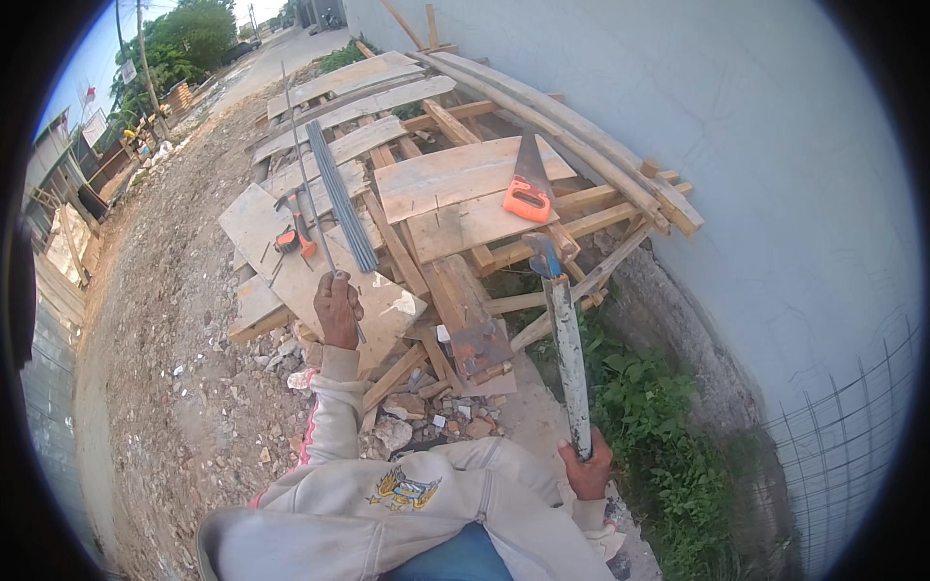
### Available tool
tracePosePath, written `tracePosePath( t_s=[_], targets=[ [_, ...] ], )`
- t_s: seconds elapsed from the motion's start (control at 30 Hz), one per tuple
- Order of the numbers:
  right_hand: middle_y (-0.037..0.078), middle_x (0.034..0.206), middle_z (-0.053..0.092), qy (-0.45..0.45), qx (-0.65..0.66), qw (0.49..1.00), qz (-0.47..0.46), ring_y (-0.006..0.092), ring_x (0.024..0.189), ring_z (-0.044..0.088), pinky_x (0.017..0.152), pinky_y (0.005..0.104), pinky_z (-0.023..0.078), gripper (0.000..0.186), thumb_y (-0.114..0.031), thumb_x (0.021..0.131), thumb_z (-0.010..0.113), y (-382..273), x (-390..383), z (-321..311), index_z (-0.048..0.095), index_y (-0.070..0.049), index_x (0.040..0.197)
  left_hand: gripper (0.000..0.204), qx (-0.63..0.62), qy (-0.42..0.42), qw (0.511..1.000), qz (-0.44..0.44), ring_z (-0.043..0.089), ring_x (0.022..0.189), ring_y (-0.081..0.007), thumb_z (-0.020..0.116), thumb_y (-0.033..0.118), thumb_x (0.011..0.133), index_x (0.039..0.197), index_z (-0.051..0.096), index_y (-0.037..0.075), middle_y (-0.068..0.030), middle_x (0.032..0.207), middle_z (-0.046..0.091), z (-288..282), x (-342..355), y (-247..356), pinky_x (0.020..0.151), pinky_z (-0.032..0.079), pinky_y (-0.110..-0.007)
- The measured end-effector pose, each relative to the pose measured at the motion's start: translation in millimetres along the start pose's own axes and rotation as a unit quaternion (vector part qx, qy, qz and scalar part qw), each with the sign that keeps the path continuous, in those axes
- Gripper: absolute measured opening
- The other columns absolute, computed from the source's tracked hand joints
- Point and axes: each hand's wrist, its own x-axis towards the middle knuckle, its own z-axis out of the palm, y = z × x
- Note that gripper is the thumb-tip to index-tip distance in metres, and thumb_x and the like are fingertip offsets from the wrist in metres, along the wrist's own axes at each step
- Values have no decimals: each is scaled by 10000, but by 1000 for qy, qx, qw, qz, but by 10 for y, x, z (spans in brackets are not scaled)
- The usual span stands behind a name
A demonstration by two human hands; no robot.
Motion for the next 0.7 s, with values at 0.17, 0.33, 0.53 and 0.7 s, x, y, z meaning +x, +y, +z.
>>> tracePosePath(
  t_s=[0.17,0.33,0.53,0.7],
  targets=[
    [-19,674,550,-143,128,975,110,69,590,486,544,270,404,199,-138,857,769,126,73,-163,600,-33,852,230,42,-11,997,65,415,464,-43,554,288,1057,1079,595,63,34,641,474,336,-357,255,392,347,-209],
    [2,599,544,-191,173,955,148,82,489,490,457,261,386,222,-144,889,751,271,-27,-352,561,-61,811,236,-55,-17,994,92,399,502,-26,538,255,1068,1070,614,32,44,643,456,724,-8,403,420,330,-207],
    [-22,622,545,-204,190,942,188,67,527,500,495,254,392,222,-139,890,758,439,-262,-597,577,-58,791,244,-7,3,993,121,359,525,-12,552,218,1057,966,650,13,78,638,435,1073,-106,24,453,269,-209],
    [-12,607,522,-245,239,918,198,84,513,483,484,262,374,219,-125,906,734,481,-384,-814,568,-53,783,223,-18,-30,997,62,381,524,-15,574,204,1038,981,670,10,65,645,472,1407,-335,-95,460,274,-206]
  ],
)
